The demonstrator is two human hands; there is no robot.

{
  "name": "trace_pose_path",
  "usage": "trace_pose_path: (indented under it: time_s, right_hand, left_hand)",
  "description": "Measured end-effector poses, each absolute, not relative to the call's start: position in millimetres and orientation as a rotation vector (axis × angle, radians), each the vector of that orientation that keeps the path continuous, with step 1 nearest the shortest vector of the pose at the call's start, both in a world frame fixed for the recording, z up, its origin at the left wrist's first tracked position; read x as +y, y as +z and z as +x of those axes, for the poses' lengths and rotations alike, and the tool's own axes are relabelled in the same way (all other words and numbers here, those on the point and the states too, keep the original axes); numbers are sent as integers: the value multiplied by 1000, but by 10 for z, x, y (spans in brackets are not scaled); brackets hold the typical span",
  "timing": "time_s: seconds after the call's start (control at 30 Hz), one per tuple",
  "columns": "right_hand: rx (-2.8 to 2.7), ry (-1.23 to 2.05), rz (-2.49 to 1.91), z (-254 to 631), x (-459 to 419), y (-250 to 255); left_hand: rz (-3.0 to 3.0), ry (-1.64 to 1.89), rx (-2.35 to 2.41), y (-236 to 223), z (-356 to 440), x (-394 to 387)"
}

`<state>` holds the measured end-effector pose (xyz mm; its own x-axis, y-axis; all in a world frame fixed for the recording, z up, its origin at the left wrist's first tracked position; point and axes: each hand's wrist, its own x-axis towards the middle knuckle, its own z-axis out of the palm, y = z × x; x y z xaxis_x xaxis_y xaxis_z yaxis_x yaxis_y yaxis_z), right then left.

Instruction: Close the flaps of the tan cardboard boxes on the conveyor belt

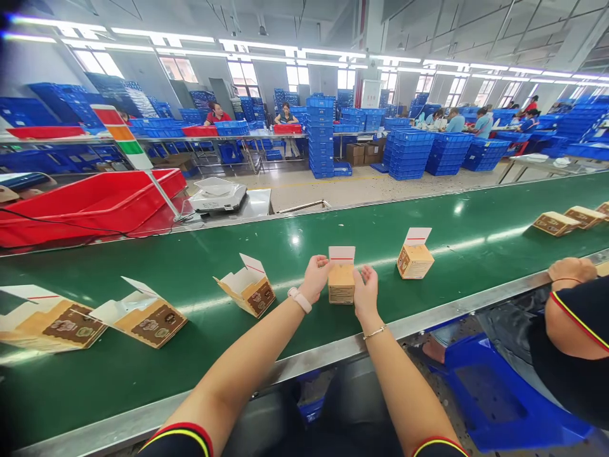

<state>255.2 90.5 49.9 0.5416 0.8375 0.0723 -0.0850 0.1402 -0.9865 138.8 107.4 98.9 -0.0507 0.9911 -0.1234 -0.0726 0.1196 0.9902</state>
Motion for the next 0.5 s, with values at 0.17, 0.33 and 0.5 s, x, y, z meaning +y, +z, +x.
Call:
trace_pose_path:
  time_s: [0.17, 0.33, 0.5]
  right_hand:
    - [-998, 281, -1067, 2533, 529, 477]
    - [-1569, 296, -794, 2096, 349, 427]
    - [-2051, 395, -660, 1571, 698, 324]
  left_hand:
    - [1458, 1864, 1151, 910, 780, 541]
    - [1343, 2307, 1548, 585, -110, 469]
    - [1385, 1800, 1443, 503, -359, 642]
